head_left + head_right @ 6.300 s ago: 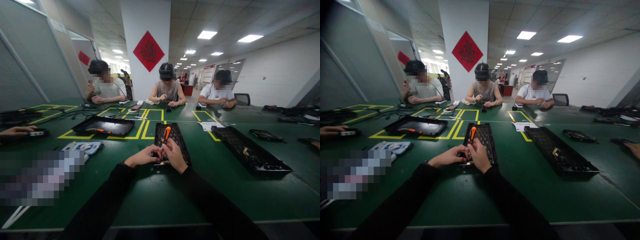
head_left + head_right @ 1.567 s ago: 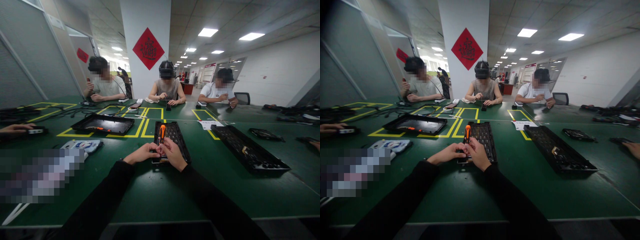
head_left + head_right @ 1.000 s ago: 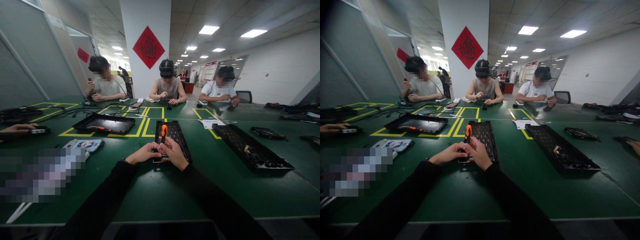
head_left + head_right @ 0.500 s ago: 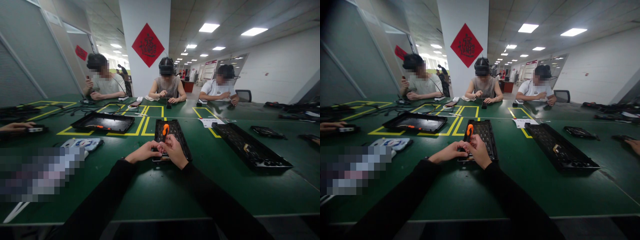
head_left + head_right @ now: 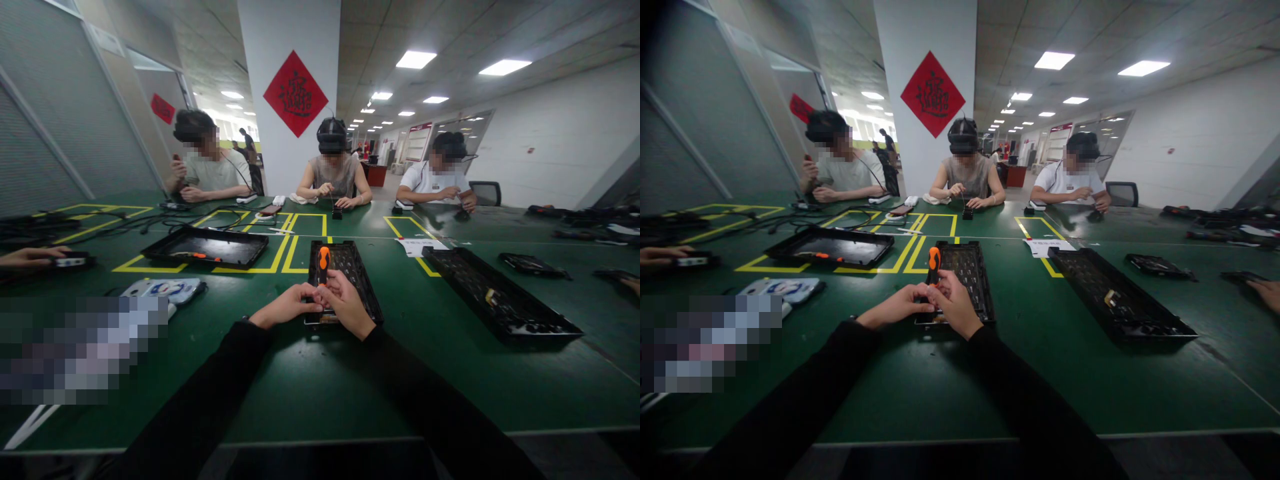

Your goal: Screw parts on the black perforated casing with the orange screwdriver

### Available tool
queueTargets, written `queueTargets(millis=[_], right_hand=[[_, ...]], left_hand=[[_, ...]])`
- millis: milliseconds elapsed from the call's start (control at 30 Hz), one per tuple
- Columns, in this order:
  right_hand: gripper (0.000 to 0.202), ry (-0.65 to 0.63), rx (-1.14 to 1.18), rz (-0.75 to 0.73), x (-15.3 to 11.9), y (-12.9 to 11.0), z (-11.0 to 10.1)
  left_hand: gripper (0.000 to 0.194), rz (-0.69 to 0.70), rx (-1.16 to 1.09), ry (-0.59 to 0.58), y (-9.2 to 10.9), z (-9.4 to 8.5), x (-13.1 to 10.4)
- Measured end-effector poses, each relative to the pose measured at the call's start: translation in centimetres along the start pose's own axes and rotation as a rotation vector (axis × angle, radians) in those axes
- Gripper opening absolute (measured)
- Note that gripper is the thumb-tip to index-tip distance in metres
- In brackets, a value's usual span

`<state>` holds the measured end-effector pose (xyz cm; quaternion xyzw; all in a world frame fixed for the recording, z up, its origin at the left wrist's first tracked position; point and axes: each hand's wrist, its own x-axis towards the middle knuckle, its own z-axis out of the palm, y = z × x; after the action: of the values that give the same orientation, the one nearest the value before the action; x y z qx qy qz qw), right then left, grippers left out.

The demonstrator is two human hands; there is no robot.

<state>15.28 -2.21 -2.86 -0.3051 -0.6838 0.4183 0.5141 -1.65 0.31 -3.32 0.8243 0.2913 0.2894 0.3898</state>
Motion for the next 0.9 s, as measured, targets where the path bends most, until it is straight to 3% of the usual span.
queueTargets(millis=[267, 467, 900], right_hand=[[0.029, -0.028, -0.011, -0.01, 0.0, 0.0, 0.0], [0.024, -0.017, -0.021, -0.008, 0.1, 0.1, -0.1], [0.035, -0.016, 0.008, 0.005, 0.1, 0.1, 0.0]], left_hand=[[0.017, -0.028, -0.041, 0.043, -0.4, 0.5, 0.2], [0.018, 0.026, 0.017, -0.035, 0.2, -0.3, 0.0], [0.017, -0.014, -0.007, 0.025, 0.0, 0.1, 0.0]])
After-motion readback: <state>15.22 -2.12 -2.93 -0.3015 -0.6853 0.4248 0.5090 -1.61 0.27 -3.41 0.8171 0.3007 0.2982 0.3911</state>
